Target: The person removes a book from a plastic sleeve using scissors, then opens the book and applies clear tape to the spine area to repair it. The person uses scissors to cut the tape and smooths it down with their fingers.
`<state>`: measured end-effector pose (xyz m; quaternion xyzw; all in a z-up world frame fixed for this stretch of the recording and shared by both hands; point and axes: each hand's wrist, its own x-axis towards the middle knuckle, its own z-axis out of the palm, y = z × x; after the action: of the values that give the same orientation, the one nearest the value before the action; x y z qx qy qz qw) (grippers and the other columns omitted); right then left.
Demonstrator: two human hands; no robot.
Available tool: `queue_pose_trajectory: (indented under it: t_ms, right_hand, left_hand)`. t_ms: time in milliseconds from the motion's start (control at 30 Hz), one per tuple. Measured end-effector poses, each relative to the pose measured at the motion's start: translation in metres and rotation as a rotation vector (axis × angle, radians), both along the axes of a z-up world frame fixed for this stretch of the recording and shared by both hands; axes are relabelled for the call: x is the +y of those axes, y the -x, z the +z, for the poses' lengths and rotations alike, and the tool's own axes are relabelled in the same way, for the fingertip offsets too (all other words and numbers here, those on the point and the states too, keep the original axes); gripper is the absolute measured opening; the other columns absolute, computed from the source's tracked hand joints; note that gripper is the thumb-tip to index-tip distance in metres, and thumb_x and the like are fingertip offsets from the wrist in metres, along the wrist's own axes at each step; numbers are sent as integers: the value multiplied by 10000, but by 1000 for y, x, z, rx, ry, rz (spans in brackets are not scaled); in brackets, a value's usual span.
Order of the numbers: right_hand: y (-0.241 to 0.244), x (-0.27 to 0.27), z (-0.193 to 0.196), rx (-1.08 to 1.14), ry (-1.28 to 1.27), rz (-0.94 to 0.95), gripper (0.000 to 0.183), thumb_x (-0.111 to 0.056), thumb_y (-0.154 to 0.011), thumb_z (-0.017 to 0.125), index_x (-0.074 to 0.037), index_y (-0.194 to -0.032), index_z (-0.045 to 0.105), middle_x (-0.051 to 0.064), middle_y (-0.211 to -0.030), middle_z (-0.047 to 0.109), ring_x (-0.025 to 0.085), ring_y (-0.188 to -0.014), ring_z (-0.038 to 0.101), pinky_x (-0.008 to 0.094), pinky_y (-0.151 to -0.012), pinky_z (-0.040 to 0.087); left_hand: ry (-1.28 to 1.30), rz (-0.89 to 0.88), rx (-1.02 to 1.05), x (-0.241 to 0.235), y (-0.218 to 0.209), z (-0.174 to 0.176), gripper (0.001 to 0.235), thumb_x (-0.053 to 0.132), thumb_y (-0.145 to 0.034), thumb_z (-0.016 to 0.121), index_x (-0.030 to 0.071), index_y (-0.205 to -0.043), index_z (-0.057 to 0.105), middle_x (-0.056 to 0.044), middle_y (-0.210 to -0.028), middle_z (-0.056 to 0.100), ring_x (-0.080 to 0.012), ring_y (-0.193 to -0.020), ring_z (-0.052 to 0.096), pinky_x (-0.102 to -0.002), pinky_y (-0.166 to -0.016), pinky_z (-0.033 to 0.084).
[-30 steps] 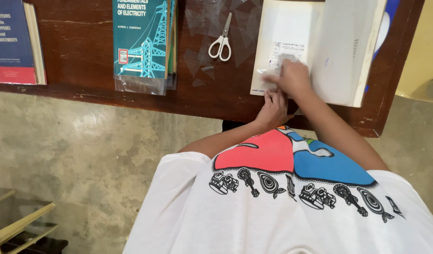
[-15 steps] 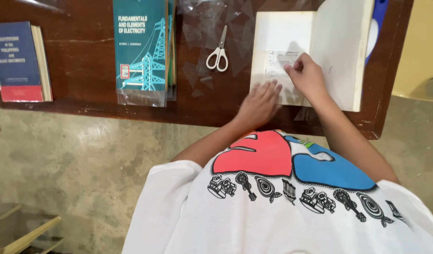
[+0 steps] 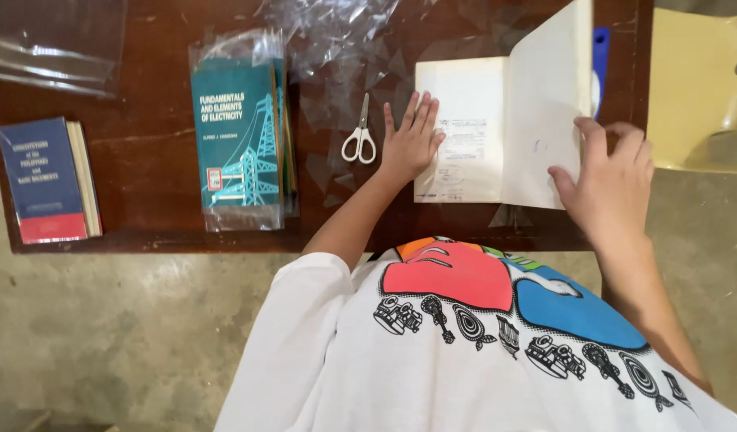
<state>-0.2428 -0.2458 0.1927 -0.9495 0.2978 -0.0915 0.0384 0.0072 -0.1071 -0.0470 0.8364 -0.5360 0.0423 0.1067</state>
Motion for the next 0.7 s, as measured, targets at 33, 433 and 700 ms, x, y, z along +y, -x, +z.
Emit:
queue_pose_trajectory:
  t_ms: [33, 433, 700]
  right_hand:
    - [2, 1, 0, -5, 3, -12, 710, -170, -822, 834, -10, -1469, 588, 292, -1302, 495, 446, -1147, 491, 498, -980, 406]
    - [8, 15, -6, -255, -251, -6, 622, 33, -908, 704, 61, -1456, 411, 313, -1254, 640, 431, -1031, 703, 470, -752, 567]
    - [39, 4, -45, -633, -574, -252, 203, -31, -1068, 679, -103, -1251, 732, 95, -1054, 722, 306, -976, 698, 395, -865, 536]
  left_hand:
    - [3, -12, -5, -6, -6, 3, 703, 531, -1109, 311, 44, -1616, 322, -95, -1707, 200, -233, -1571, 14, -669, -1184, -134]
    - [-9, 73, 178, -85, 6, 69, 695, 534, -1146, 185, 113, -1667, 2, -71, -1749, -13, -233, -1611, -42, -630, -1292, -21]
    - [417, 105, 1514, -74, 116, 180, 1018, 131, -974, 594, 228, -1639, -170, -281, -1695, -125, -489, -1548, -40, -653, -1220, 136]
